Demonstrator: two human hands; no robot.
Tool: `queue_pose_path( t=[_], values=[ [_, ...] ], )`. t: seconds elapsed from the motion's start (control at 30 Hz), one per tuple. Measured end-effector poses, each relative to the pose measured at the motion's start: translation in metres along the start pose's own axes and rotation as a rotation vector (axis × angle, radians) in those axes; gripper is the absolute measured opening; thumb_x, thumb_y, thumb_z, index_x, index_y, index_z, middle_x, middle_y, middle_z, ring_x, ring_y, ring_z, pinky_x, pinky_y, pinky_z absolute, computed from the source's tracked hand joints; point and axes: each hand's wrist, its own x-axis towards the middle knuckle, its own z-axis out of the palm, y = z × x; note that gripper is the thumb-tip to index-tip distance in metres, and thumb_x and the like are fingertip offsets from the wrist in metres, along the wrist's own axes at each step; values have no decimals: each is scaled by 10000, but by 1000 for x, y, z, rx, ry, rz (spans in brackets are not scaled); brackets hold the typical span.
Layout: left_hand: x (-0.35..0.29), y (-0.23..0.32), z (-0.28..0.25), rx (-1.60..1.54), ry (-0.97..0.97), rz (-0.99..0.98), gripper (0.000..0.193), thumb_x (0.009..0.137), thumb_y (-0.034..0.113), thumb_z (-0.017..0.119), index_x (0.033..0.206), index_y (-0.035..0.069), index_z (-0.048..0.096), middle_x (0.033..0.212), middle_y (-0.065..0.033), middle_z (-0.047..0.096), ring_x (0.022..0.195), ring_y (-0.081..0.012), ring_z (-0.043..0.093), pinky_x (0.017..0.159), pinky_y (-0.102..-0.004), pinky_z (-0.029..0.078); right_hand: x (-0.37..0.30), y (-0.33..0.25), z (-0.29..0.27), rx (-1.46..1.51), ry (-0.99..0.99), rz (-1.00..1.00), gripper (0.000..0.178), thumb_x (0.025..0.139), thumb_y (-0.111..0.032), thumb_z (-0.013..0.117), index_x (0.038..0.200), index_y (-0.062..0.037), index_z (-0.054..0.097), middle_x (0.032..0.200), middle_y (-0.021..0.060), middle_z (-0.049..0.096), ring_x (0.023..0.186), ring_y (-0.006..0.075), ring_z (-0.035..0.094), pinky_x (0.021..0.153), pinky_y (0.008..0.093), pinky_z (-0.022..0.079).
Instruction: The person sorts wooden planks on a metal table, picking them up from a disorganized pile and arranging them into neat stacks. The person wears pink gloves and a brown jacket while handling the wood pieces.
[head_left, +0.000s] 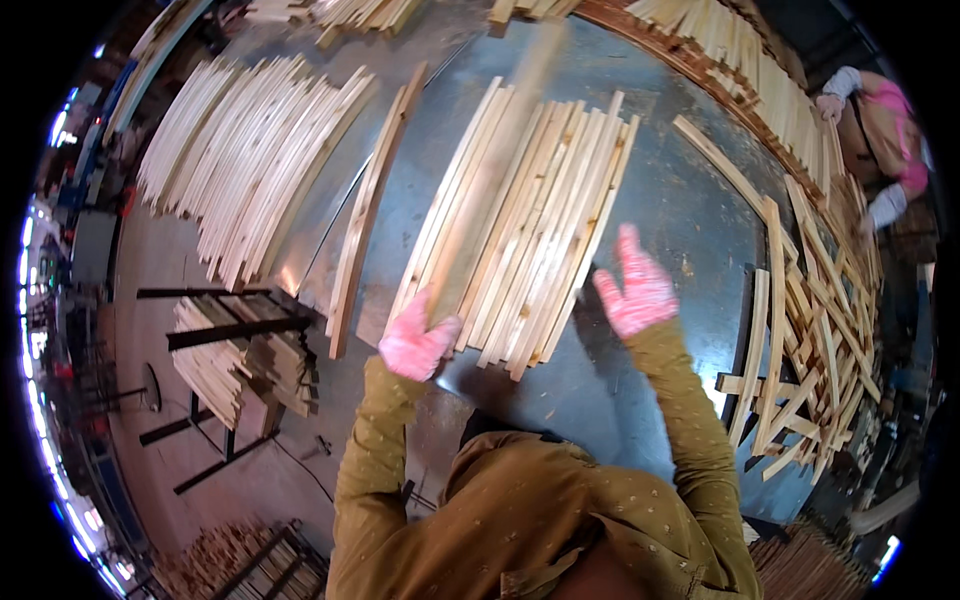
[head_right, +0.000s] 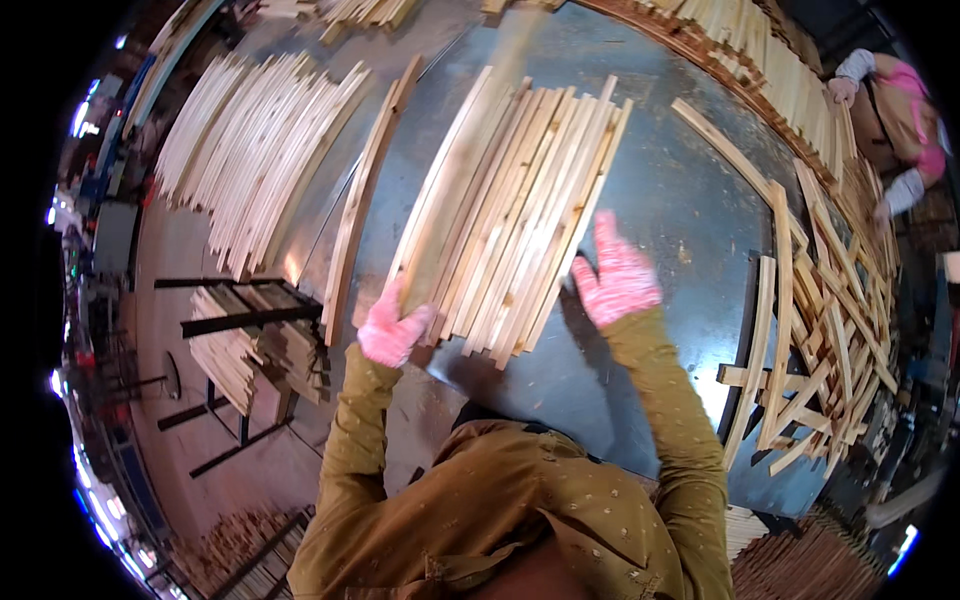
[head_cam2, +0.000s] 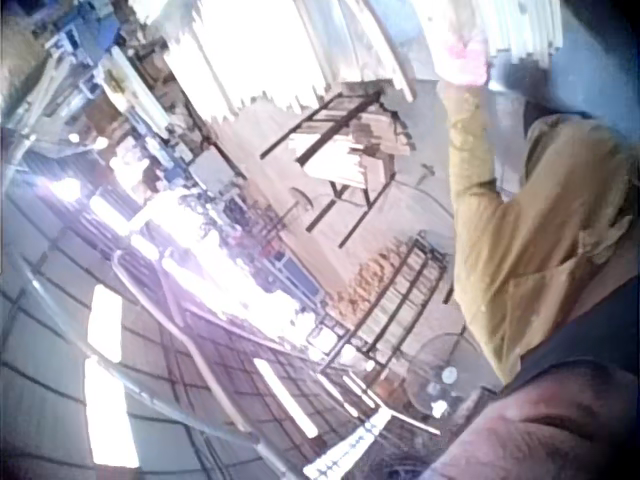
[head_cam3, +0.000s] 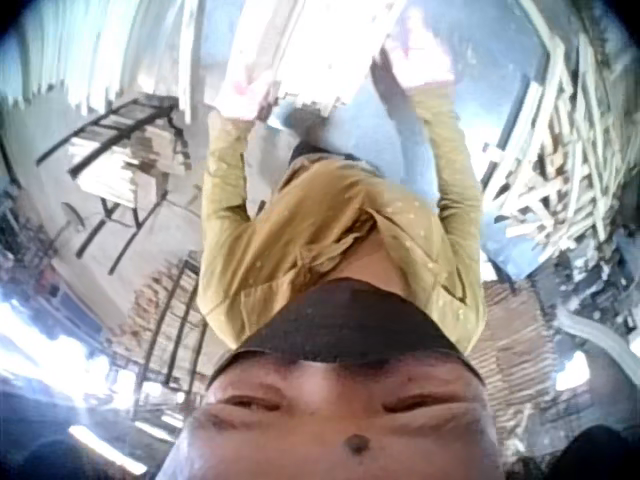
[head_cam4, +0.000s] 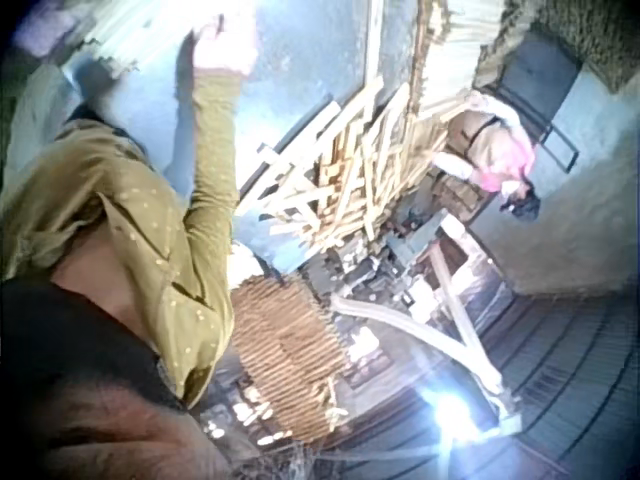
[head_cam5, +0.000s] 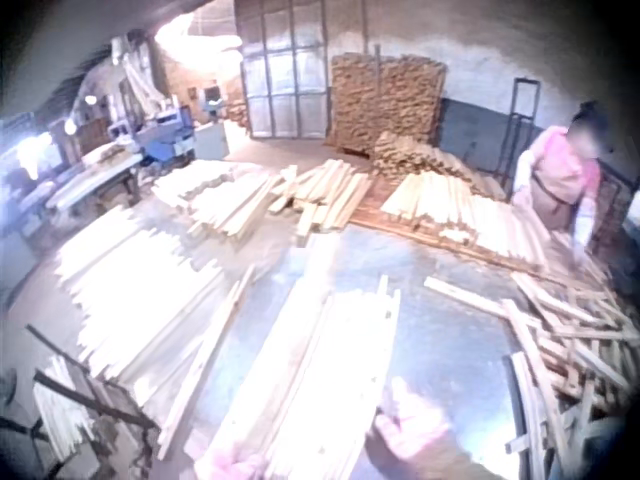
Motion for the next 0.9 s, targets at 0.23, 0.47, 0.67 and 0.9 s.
queue_pose_path(
  t=[0.23, 0.47, 0.67, 0.9],
  values=[
    [17, 61, -4, 300, -645, 54, 440, 895, 190, 641, 1319, 105, 555, 1061, -120, 689, 847, -153, 639, 802, -287, 542, 31, -6, -117, -623, -393, -176, 896, 751, -375, 761, 1473, -63, 332, 1240, 167, 593, 1172, 316, 559, 1047, 464, 396],
    [97, -22, -87, 842, 500, 163, 920, 750, 392, 770, 1451, 1, 321, 1371, -296, 460, 1260, -427, 455, 1054, -458, 382, -66, 68, -105, -9, -276, 507, 865, 792, -494, 715, 1487, -156, 326, 1119, 192, 649, 1017, 364, 627, 879, 413, 505],
    [95, -76, -91, 1025, 453, -193, 754, 871, 201, 639, 1485, 97, 214, 1293, -241, 529, 1170, -413, 532, 948, -488, 452, -127, 77, -79, 262, -32, 821, 983, 747, -466, 792, 1523, -196, 253, 1248, 249, 593, 1119, 394, 593, 956, 425, 468],
    [104, -92, -79, 1174, 749, 209, 757, 852, 300, 691, 1473, 97, 308, 1395, -206, 467, 1267, -364, 475, 1006, -481, 428, -183, 79, -73, 464, 186, 899, 1001, 762, -338, 809, 1541, -208, 193, 1303, 246, 557, 1181, 375, 562, 994, 405, 442]
  ],
)
